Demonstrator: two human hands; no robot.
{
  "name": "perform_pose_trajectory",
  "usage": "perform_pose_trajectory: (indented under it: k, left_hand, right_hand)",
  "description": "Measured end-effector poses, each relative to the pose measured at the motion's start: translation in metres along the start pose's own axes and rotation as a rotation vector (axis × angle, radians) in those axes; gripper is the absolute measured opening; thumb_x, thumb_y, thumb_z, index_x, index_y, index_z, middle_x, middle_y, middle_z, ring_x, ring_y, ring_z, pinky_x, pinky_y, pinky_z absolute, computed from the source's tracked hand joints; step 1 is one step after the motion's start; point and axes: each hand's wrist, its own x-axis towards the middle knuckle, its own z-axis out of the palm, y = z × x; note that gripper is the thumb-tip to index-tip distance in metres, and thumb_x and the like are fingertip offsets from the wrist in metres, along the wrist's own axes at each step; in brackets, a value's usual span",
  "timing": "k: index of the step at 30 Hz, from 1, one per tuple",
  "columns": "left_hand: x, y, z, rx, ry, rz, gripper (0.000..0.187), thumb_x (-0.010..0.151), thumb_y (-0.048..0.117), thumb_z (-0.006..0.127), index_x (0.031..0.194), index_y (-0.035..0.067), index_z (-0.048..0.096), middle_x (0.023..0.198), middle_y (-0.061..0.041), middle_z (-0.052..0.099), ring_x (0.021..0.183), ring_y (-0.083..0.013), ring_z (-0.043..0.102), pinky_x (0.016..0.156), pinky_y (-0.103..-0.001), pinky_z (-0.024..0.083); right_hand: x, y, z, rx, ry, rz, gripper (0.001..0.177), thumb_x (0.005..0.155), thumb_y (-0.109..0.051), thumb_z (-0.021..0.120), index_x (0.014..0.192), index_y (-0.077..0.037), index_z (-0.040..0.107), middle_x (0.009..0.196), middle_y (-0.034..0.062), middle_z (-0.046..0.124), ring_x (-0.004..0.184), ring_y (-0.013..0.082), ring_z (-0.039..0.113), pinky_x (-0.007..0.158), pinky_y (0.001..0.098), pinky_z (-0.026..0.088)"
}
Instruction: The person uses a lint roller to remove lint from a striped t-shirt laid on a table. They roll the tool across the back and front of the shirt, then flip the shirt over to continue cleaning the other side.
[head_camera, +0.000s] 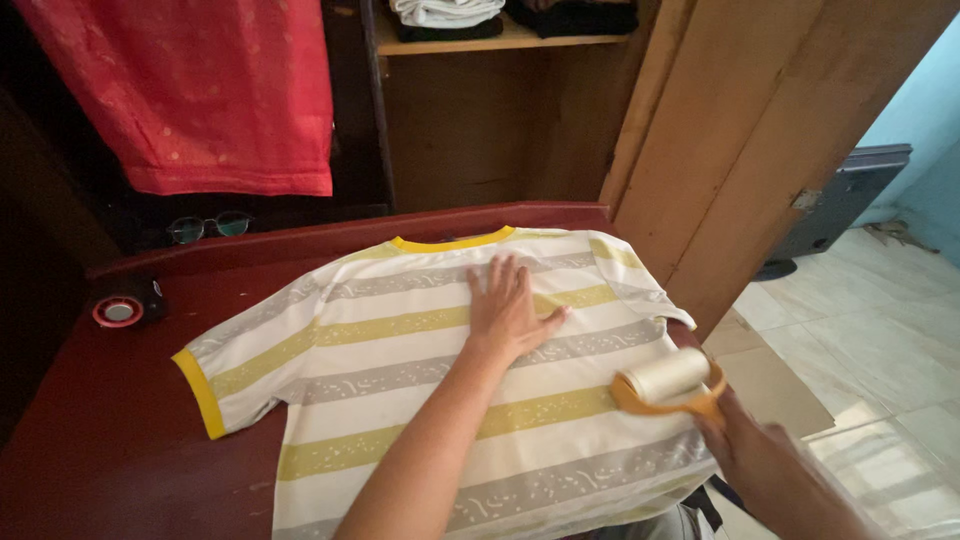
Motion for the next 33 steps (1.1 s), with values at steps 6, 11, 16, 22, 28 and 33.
perform_pose_trajectory:
  k: [6,11,16,22,28,33]
  left_hand:
    - [0.011,-0.006,0.020,-0.160,0.106,0.083,0.087,0.095,0.065,0.036,0.162,0.015,0.016,0.170,-0.006,0.008,0.157,-0.0271,0.003,0.126,-0.053,-0.003]
    - [0.010,-0.006,0.022,-0.168,0.149,0.079,0.086,0.096,0.062,0.041,0.162,0.012,0.020,0.171,-0.007,0.012,0.158,-0.0276,0.005,0.126,-0.053,-0.001]
    - [0.004,-0.004,0.014,-0.173,0.149,0.072,0.086,0.094,0.064,0.042,0.162,0.016,0.020,0.171,-0.006,0.012,0.158,-0.0277,0.004,0.126,-0.055,-0.003]
    - [-0.003,-0.002,0.002,-0.170,0.083,0.060,0.087,0.092,0.070,0.041,0.162,0.024,0.020,0.171,-0.006,0.009,0.158,-0.0281,0.001,0.125,-0.054,-0.002]
    - [-0.006,0.000,-0.003,-0.156,0.062,0.047,0.087,0.090,0.073,0.042,0.162,0.026,0.023,0.171,-0.004,0.010,0.158,-0.0275,0.002,0.125,-0.054,-0.001]
    - [-0.005,-0.002,0.001,-0.189,0.096,0.061,0.086,0.091,0.072,0.043,0.161,0.026,0.024,0.171,-0.006,0.010,0.158,-0.0287,0.004,0.125,-0.054,-0.003]
  right_hand:
    - [0.028,-0.057,-0.020,0.038,0.148,-0.188,0.046,0.098,-0.040,0.047,0.137,-0.016,0.046,0.094,0.0295,0.073,0.087,0.0540,0.069,0.081,0.0654,0.051]
    - [0.082,-0.084,-0.023,-0.026,0.204,-0.215,0.043,0.103,-0.043,0.048,0.117,-0.003,0.056,0.091,0.0330,0.072,0.089,0.0520,0.069,0.083,0.0610,0.054]
    - [0.122,-0.115,-0.045,-0.029,0.105,-0.136,0.047,0.106,-0.043,0.042,0.115,0.001,0.057,0.086,0.0289,0.076,0.081,0.0427,0.076,0.083,0.0535,0.057]
    - [0.166,-0.142,-0.057,-0.024,0.063,-0.142,0.042,0.105,-0.037,0.039,0.120,-0.002,0.058,0.095,0.0241,0.076,0.086,0.0393,0.076,0.082,0.0499,0.059]
    - [0.195,-0.142,-0.046,-0.084,0.099,-0.184,0.049,0.109,-0.040,0.035,0.125,0.003,0.053,0.097,0.0262,0.076,0.096,0.0406,0.074,0.090,0.0511,0.057]
    - [0.174,-0.117,-0.031,-0.013,0.177,-0.197,0.053,0.108,-0.043,0.034,0.132,0.002,0.047,0.105,0.0314,0.068,0.104,0.0512,0.067,0.093,0.0581,0.052]
